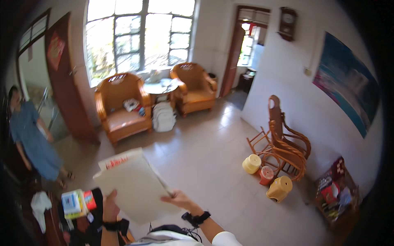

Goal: The person clears books and items from a dark table and wipes the surface with a white cloth.

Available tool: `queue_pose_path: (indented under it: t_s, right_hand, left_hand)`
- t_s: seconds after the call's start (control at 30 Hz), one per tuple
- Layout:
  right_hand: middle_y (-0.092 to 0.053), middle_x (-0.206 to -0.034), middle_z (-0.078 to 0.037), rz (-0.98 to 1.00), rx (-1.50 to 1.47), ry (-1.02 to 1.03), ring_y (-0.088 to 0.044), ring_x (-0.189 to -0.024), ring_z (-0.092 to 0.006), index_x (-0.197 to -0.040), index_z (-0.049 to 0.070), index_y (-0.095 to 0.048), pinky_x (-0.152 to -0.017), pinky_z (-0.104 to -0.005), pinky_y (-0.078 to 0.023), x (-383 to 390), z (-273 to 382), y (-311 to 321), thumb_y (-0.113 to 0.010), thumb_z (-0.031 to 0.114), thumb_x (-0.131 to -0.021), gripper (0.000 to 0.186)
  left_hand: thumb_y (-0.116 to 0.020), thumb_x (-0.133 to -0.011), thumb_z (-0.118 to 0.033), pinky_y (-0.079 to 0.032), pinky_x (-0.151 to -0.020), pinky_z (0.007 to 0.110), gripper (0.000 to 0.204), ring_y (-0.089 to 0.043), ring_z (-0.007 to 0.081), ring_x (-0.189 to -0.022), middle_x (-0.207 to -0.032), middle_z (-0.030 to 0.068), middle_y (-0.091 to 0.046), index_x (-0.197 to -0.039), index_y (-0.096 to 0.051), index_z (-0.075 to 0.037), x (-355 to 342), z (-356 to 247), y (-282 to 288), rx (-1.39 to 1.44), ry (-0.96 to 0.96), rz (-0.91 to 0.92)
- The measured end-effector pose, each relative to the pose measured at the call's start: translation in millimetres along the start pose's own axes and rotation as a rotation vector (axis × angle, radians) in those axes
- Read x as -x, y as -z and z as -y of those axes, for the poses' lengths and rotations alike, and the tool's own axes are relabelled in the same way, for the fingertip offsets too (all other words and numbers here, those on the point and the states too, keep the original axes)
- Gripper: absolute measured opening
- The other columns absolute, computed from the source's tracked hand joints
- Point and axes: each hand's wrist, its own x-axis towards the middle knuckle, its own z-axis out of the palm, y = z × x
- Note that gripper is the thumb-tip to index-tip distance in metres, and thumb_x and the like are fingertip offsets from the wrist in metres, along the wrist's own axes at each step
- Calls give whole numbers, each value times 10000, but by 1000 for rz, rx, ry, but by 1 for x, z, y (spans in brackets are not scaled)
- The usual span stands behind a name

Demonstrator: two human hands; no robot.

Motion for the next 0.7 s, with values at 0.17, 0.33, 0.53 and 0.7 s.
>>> queue_pose_path:
  t_s: [0.17, 0.33, 0.53, 0.7]
  right_hand:
    - [-504, -1159, -88, 420, -871, 336, -477, -1053, -169, -1245, -3, -381, -893, -345, -368, 15, -14, 23, -655, 269, -734, 641]
    - [-405, -1264, -85, 423, -912, 416, -399, -1162, -234, -1314, 14, -261, -976, -398, -284, -7, -52, -5, -617, 185, -736, 700]
    - [-412, -1241, -96, 311, -894, -38, -421, -1118, -211, -1291, -15, -253, -918, -338, -355, -27, -44, -46, -548, 173, -803, 600]
    - [-491, -1107, -125, 197, -493, -228, -509, -989, -216, -1199, -50, -345, -834, -330, -427, -62, -84, -74, -555, 80, -793, 475]
  left_hand:
    - [-506, -869, -251, -381, -930, 398, 452, -471, 242, -1089, -1195, 96, -482, -1241, -368, -37, -7, 15, 14, 382, 142, -131]
    - [-541, -839, -295, -350, -954, 422, 475, -453, 251, -1104, -1197, 89, -483, -1226, -394, -61, 10, 57, 14, 595, 139, -228]
    - [-575, -823, -244, -347, -953, 419, 459, -451, 246, -1098, -1178, 81, -492, -1213, -407, -70, 65, 80, 20, 504, -18, -572]
    - [-597, -811, -211, -346, -949, 406, 476, -462, 231, -1075, -1164, 89, -496, -1221, -399, -72, 94, 78, 56, 415, 61, -609]
